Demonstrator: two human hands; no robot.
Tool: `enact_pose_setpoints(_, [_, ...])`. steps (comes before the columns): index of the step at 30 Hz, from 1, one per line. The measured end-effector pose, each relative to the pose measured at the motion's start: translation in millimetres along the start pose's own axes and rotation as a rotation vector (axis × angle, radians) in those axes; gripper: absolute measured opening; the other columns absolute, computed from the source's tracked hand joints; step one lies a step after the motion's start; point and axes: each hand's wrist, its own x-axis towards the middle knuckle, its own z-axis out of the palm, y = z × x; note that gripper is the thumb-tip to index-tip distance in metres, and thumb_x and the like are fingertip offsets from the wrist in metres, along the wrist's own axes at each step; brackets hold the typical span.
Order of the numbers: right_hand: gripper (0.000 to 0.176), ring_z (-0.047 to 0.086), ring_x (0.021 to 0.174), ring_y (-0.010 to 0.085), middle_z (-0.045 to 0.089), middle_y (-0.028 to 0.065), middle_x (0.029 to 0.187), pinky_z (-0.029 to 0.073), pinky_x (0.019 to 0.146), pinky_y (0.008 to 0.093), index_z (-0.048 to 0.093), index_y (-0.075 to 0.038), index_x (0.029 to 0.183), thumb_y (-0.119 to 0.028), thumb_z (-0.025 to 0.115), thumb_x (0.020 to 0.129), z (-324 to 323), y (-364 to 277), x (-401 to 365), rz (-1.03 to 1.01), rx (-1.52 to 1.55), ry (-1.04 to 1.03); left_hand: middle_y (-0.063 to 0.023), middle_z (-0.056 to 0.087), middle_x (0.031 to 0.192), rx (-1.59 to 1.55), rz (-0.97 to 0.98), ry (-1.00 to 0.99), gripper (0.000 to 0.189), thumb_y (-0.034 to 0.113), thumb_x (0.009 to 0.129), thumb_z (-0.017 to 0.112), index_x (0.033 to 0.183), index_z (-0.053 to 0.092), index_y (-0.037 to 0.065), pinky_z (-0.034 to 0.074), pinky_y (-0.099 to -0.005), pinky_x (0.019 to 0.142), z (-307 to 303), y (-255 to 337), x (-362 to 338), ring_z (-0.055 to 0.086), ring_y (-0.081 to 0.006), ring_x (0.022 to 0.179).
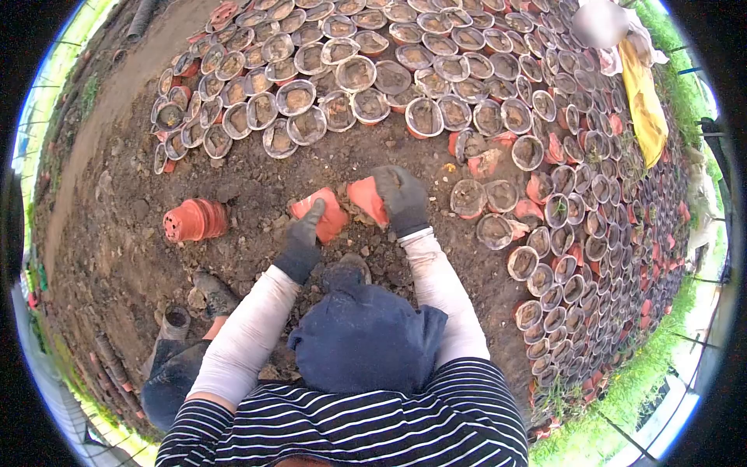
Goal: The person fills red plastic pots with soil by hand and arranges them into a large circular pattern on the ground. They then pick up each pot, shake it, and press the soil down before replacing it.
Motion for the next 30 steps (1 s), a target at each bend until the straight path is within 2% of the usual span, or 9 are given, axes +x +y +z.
enact_pose_setpoints(2, [0.030, 0.061, 0.087, 0.0221, 0.065, 0.0118, 0.095, 0.047, 0.079, 0.0337, 0.064, -0.004, 0.099, -0.027, 0.069, 0.081, -3, 7, 2, -0.124, -0.019, 0.095, -0.0054, 0.063, 0.108, 0.180, 0.162, -0.005, 0.046, 0.038, 0.094, 0.058, 0.119, 0.058, 0.000, 0.048, -0.0267, 0.084, -22, -18, 9, 0.060, -0.0120, 0.093])
enact_pose_setpoints(6, [0.024, 0.059, 0.091, 0.0358, 0.063, 0.0152, 0.100, 0.047, 0.079, 0.0413, 0.063, -0.008, 0.094, -0.020, 0.069, 0.074, -15, 75, 13, -0.354, -0.839, -0.205, -0.0048, 0.063, 0.109, 0.114, 0.080, 0.016, 0.042, 0.039, 0.095, 0.056, 0.116, 0.060, 0.002, 0.047, -0.0260, 0.084, -16, 0, -4, 0.059, -0.0112, 0.091])
enact_pose_setpoints(10, [0.021, 0.058, 0.100, 0.0319, 0.062, 0.0115, 0.105, 0.044, 0.087, 0.0427, 0.064, -0.009, 0.096, -0.015, 0.065, 0.076, -19, 63, 15, -0.143, -0.382, -0.144, -0.0036, 0.064, 0.104, -0.076, 0.058, 0.128, 0.048, 0.041, 0.091, 0.060, 0.113, 0.061, -0.002, 0.047, -0.0269, 0.079, -22, -7, -12, 0.058, -0.0098, 0.089])
enact_pose_setpoints(16, [0.024, 0.057, 0.101, 0.0320, 0.062, 0.0119, 0.100, 0.045, 0.088, 0.0401, 0.064, -0.008, 0.098, -0.015, 0.066, 0.074, -31, 52, 27, -0.375, -0.894, -0.184, -0.0039, 0.066, 0.095, 0.132, 0.200, 0.112, 0.050, 0.045, 0.092, 0.057, 0.105, 0.066, -0.002, 0.046, -0.0280, 0.076, -37, -1, 8, 0.056, -0.0093, 0.084])
enact_pose_setpoints(19, [0.026, 0.057, 0.098, 0.0321, 0.062, 0.0134, 0.102, 0.044, 0.087, 0.0397, 0.062, -0.007, 0.099, -0.015, 0.066, 0.075, -27, 17, 30, -0.668, -0.530, 0.151, -0.0061, 0.066, 0.095, 0.341, 0.251, 0.085, 0.051, 0.046, 0.093, 0.055, 0.105, 0.066, -0.002, 0.046, -0.0286, 0.076, -28, 5, -16, 0.056, -0.0103, 0.084])
enact_pose_setpoints(20, [0.028, 0.057, 0.097, 0.0325, 0.061, 0.0145, 0.104, 0.044, 0.087, 0.0393, 0.061, -0.006, 0.102, -0.015, 0.066, 0.076, -35, 51, 35, -0.606, -0.884, -0.082, -0.0068, 0.066, 0.095, 0.429, 0.260, 0.103, 0.051, 0.045, 0.093, 0.054, 0.106, 0.065, -0.003, 0.046, -0.0291, 0.077, -27, 2, -16, 0.057, -0.0111, 0.085])
enact_pose_setpoints(25, [0.035, 0.055, 0.105, 0.0356, 0.060, 0.0159, 0.111, 0.045, 0.090, 0.0423, 0.061, -0.007, 0.109, -0.020, 0.067, 0.078, 11, -20, 13, -0.551, -0.444, -0.108, -0.0098, 0.060, 0.120, 0.199, 0.083, -0.070, 0.050, 0.041, 0.100, 0.041, 0.123, 0.055, -0.001, 0.044, -0.0298, 0.093, 1, 31, -28, 0.059, -0.0164, 0.104])
enact_pose_setpoints(27, [0.036, 0.055, 0.104, 0.0358, 0.059, 0.0159, 0.112, 0.044, 0.091, 0.0427, 0.061, -0.006, 0.109, -0.020, 0.068, 0.077, 29, -31, 10, -0.707, -0.423, -0.131, -0.0101, 0.065, 0.104, 0.334, 0.447, -0.128, 0.040, 0.030, 0.097, 0.050, 0.124, 0.055, 0.001, 0.048, -0.0308, 0.080, -38, -37, 37, 0.062, -0.0172, 0.092])
enact_pose_setpoints(30, [0.046, 0.055, 0.108, 0.0314, 0.057, 0.0135, 0.118, 0.043, 0.095, 0.0405, 0.058, -0.005, 0.114, -0.021, 0.073, 0.075, 46, -29, -4, -0.572, -0.349, -0.222, -0.0102, 0.063, 0.111, 0.071, 0.241, -0.231, 0.038, 0.027, 0.100, 0.044, 0.127, 0.051, 0.002, 0.048, -0.0319, 0.086, -17, -10, 18, 0.062, -0.0188, 0.098])
